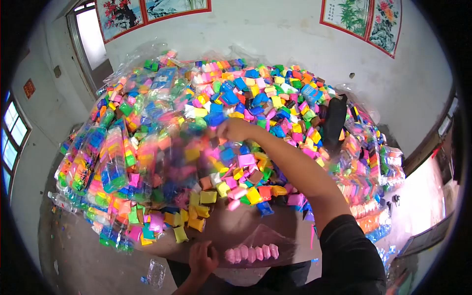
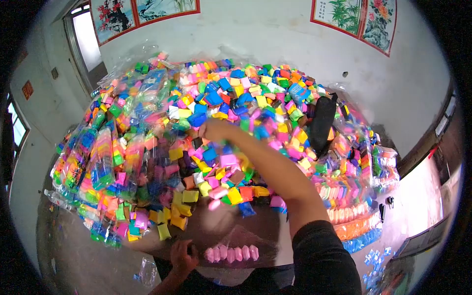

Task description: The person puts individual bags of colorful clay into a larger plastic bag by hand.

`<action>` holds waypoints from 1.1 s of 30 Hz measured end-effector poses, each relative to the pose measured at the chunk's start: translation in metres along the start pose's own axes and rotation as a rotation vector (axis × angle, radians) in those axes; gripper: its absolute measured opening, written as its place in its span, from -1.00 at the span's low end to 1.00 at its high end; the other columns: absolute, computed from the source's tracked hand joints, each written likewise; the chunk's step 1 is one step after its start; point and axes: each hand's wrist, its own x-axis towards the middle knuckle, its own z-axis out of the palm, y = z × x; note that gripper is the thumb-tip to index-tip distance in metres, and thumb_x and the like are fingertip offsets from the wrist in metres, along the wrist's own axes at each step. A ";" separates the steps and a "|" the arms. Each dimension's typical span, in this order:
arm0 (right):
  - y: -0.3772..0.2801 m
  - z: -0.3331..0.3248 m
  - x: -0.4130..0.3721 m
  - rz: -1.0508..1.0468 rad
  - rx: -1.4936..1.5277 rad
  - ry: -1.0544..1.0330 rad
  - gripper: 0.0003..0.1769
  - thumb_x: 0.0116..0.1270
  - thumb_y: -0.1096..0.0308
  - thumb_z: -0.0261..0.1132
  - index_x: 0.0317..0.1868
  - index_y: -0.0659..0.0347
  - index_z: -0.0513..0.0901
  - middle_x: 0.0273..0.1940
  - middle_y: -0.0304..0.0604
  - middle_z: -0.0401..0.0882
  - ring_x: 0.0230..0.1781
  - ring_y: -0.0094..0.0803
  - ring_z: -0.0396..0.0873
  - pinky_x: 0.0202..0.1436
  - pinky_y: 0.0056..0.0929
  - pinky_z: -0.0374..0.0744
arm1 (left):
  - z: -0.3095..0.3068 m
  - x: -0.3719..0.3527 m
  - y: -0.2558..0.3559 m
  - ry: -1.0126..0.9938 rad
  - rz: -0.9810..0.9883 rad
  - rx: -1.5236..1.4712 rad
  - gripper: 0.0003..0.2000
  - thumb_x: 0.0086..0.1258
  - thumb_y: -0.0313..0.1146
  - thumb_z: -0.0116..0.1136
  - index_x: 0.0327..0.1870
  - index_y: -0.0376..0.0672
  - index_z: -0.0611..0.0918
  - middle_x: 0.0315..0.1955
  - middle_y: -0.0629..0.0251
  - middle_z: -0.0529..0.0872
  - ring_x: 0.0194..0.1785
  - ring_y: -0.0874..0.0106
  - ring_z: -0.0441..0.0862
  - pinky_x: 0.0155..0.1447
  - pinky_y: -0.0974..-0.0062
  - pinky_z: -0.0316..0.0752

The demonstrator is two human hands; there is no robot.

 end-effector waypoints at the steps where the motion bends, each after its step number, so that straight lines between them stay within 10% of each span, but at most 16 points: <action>1: 0.018 0.004 0.019 -0.003 0.001 -0.002 -0.74 0.23 0.28 0.41 -0.09 0.14 0.85 -0.14 0.05 0.83 -0.13 -0.04 0.78 0.02 -0.15 0.71 | -0.001 0.002 0.002 -0.007 -0.008 0.007 -0.73 0.28 -0.42 0.35 0.00 -0.16 0.68 -0.16 0.09 0.71 -0.03 0.02 0.70 0.10 0.13 0.63; 3: 0.031 0.004 0.041 -0.033 -0.128 0.322 -0.64 0.28 0.42 0.30 0.09 0.20 0.78 -0.08 0.06 0.82 -0.06 -0.07 0.78 0.06 -0.14 0.69 | -0.003 0.005 0.005 -0.014 -0.017 0.014 -0.73 0.28 -0.42 0.35 0.00 -0.16 0.68 -0.16 0.10 0.72 -0.01 0.03 0.71 0.11 0.13 0.63; 12: 0.047 0.022 0.059 -0.205 -0.347 0.531 -0.58 0.13 0.37 0.46 0.06 0.17 0.80 -0.10 0.04 0.82 -0.07 0.00 0.78 0.04 -0.13 0.71 | -0.001 0.001 0.002 -0.024 -0.018 -0.030 -0.74 0.30 -0.40 0.33 0.00 -0.18 0.67 -0.19 0.07 0.71 -0.08 0.00 0.70 0.07 0.09 0.63; 22: 0.012 -0.025 0.015 0.121 0.153 0.243 -0.76 0.14 0.40 0.48 -0.15 0.24 0.80 -0.20 0.00 0.82 -0.20 -0.25 0.78 -0.09 -0.22 0.69 | -0.004 0.006 0.006 0.001 -0.001 -0.030 -0.73 0.27 -0.44 0.33 -0.01 -0.21 0.67 -0.21 0.06 0.67 -0.12 0.00 0.68 0.02 0.10 0.62; 27: 0.006 -0.005 -0.008 -0.042 -0.218 0.836 -0.82 0.19 0.42 0.41 -0.18 0.21 0.79 -0.16 0.07 0.80 -0.14 0.00 0.78 -0.03 -0.10 0.70 | -0.001 0.002 0.002 -0.025 -0.012 -0.030 -0.73 0.28 -0.45 0.34 0.00 -0.22 0.67 -0.19 0.05 0.69 -0.09 0.01 0.69 0.06 0.10 0.62; 31: -0.018 0.037 -0.015 -0.012 -0.046 0.398 -0.81 0.21 0.37 0.38 -0.18 0.22 0.78 -0.13 0.13 0.78 -0.07 0.11 0.74 -0.02 -0.03 0.69 | -0.006 0.005 0.004 -0.048 -0.021 -0.032 -0.74 0.29 -0.44 0.35 -0.01 -0.22 0.67 -0.17 0.04 0.72 -0.04 0.02 0.71 0.10 0.12 0.63; 33: 0.003 0.077 0.002 0.068 -0.443 0.109 -0.75 0.24 0.34 0.35 -0.10 0.22 0.77 -0.13 0.14 0.77 -0.04 0.12 0.73 -0.02 -0.02 0.69 | -0.007 0.005 0.004 -0.052 -0.021 -0.025 -0.74 0.29 -0.43 0.35 -0.02 -0.22 0.67 -0.16 0.04 0.73 -0.03 0.03 0.72 0.11 0.12 0.63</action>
